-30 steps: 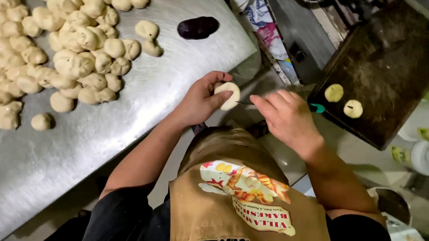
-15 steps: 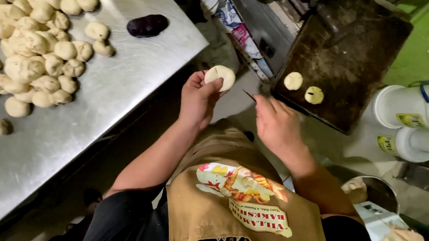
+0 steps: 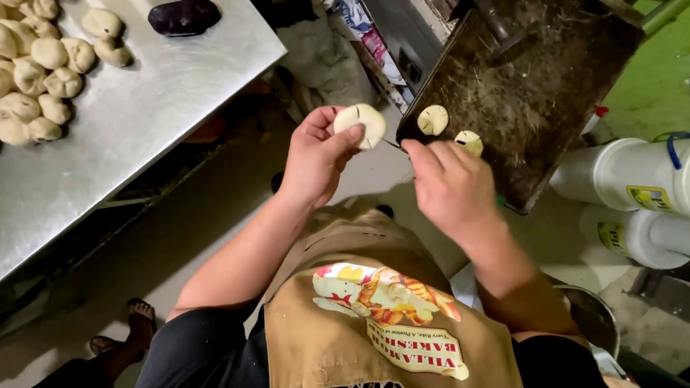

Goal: The person is picking up individual dough balls from a pile, scoring them with a small knife, and placing them onto a baking tray.

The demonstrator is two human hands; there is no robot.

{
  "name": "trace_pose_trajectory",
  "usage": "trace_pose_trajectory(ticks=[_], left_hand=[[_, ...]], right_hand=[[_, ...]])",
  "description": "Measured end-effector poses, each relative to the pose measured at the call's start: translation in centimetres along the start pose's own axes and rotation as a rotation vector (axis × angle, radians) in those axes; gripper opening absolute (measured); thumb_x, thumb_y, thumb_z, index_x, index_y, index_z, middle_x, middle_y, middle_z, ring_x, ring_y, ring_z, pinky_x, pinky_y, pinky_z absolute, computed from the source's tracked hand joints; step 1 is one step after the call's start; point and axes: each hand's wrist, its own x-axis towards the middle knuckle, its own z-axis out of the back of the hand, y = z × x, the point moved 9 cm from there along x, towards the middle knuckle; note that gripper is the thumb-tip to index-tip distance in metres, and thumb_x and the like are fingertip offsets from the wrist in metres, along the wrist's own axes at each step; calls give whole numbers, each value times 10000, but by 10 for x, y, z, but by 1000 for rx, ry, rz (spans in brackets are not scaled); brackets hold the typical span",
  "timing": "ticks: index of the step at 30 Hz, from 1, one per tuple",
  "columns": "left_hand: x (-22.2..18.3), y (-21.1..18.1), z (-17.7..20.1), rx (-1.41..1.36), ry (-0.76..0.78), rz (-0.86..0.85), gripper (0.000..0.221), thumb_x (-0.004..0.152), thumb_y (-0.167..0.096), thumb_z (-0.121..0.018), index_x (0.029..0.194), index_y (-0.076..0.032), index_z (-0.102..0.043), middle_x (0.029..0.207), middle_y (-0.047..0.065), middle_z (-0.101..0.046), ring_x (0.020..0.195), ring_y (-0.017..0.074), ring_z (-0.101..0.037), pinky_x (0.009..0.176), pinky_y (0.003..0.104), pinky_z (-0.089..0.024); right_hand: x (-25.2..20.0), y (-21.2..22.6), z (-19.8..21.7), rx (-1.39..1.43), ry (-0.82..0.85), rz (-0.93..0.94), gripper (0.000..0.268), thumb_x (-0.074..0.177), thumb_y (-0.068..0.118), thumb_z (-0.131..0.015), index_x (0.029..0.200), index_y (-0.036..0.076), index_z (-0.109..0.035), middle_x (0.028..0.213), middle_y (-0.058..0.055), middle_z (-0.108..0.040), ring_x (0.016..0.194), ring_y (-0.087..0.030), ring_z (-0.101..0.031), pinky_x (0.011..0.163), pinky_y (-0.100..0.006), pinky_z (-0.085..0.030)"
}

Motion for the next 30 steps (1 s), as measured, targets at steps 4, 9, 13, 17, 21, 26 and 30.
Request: trace_pose_trajectory(ticks=[4,9,13,17,21,26,30], left_hand=[[6,-1,-11,66,111,57,306,861,38,-776,1129,52,-628,857,175,-747,712,221,-761,632,276,-654],[26,-10,-16,171,270,107,307,861,32,-779,1132,68,-640,840,166,-745,709,188,-749,629,257,-641],[37,-24,-34,272,439,161,316,829,36,-807,1108,87,-667,826,161,-745,708,173,-737,638,285,-648],[57,-41,-38,411,678,199,294,800,34,-821,1074,47,-717,842,127,-763,737,116,-702,663,270,-631],[73,-58,-51,214,633,296,805,762,156,-780,1488,57,-447,1026,185,-754,851,234,-766,701,354,-676],[130,31,1,74,340,427,343,784,62,-797,1104,62,-676,878,154,-765,751,245,-785,602,311,-673],[125,30,-13,77,268,477,284,781,26,-828,1016,41,-668,858,141,-753,728,249,-776,603,312,-668]], right_hand=[[29,-8,26,-62,24,102,231,977,110,-536,1104,157,-723,806,-33,-571,763,-240,-632,656,-351,-523],[55,-12,58,-154,36,120,253,979,96,-545,1115,178,-742,835,-24,-562,794,-222,-609,678,-343,-504],[74,-3,54,-113,2,157,238,994,92,-527,1073,160,-741,841,-41,-567,793,-237,-595,709,-370,-508],[65,-27,36,-270,47,71,248,978,123,-539,1085,186,-753,817,-18,-552,788,-216,-583,700,-368,-503],[43,-20,18,-384,46,-96,262,1026,144,-504,1101,218,-744,845,5,-554,818,-192,-602,716,-339,-510],[44,7,-6,-177,4,-336,305,1006,134,-469,1177,146,-721,792,-25,-524,721,-230,-597,644,-345,-523],[66,18,-1,-239,34,-399,321,1006,123,-465,1220,145,-703,805,-8,-513,724,-210,-587,648,-328,-516]])
